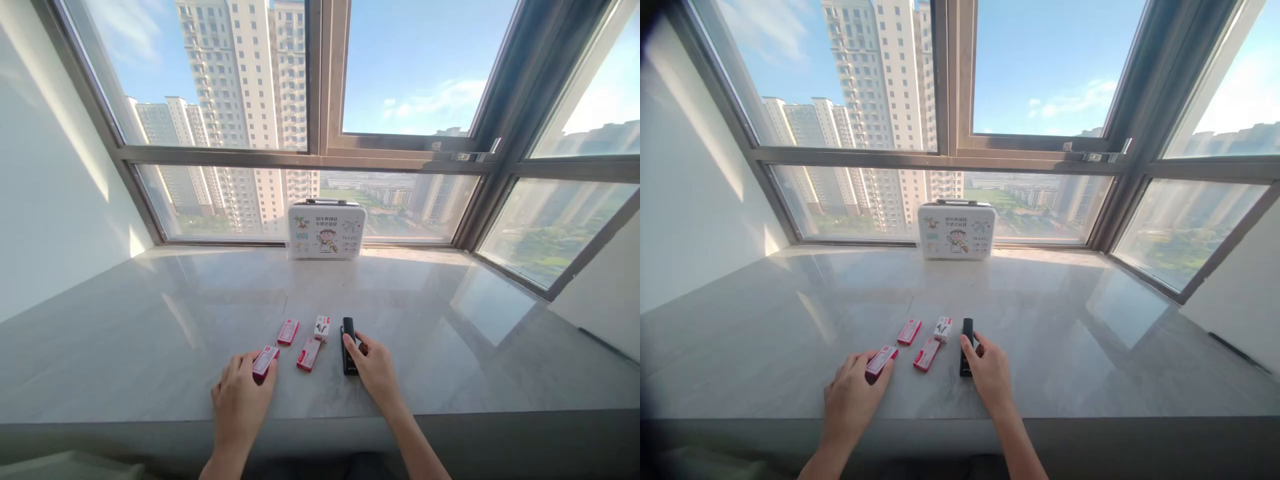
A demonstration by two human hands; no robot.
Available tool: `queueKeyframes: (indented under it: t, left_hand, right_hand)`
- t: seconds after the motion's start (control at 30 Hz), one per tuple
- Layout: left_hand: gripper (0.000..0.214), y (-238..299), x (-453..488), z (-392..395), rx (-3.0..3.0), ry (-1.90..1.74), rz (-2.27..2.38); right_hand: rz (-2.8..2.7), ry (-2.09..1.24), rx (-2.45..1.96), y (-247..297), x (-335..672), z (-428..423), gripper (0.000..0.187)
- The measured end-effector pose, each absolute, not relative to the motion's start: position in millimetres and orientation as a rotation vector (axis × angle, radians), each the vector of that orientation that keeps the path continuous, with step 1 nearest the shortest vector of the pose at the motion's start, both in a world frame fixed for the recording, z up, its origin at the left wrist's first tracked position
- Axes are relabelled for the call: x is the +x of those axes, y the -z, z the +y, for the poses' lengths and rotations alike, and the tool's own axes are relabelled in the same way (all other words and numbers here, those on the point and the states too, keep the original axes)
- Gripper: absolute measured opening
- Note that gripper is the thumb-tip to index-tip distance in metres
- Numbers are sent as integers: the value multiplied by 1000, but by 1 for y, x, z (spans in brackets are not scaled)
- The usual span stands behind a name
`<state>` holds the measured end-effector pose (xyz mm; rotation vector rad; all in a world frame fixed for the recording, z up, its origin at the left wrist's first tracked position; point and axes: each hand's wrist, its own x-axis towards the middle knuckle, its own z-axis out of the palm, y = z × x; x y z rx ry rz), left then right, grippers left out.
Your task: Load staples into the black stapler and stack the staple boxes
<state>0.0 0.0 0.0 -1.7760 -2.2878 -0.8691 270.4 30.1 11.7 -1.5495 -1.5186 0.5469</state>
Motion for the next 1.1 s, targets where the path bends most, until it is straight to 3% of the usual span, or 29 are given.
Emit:
queueKeyframes:
  t: [0.2,0.43,0.63,0.9,1.1]
  left_hand:
    - [35,-18,39,-14,-1960,848,-2096]
    - [44,-22,100,14,-2183,857,-2016]
    - [32,-10,88,5,-2285,779,-2117]
    - [62,-24,74,-15,-2832,793,-1715]
    - [60,-26,59,-12,-2843,788,-1686]
  right_hand:
    - [-1496,-508,-1603,-12,268,23,62]
    - [-1462,-499,-1643,-10,280,11,55]
    - [-1638,-398,-1547,-29,312,20,35]
    - [-1870,-526,-1377,-51,261,27,32]
    - [-1731,-382,-1522,-53,215,23,22]
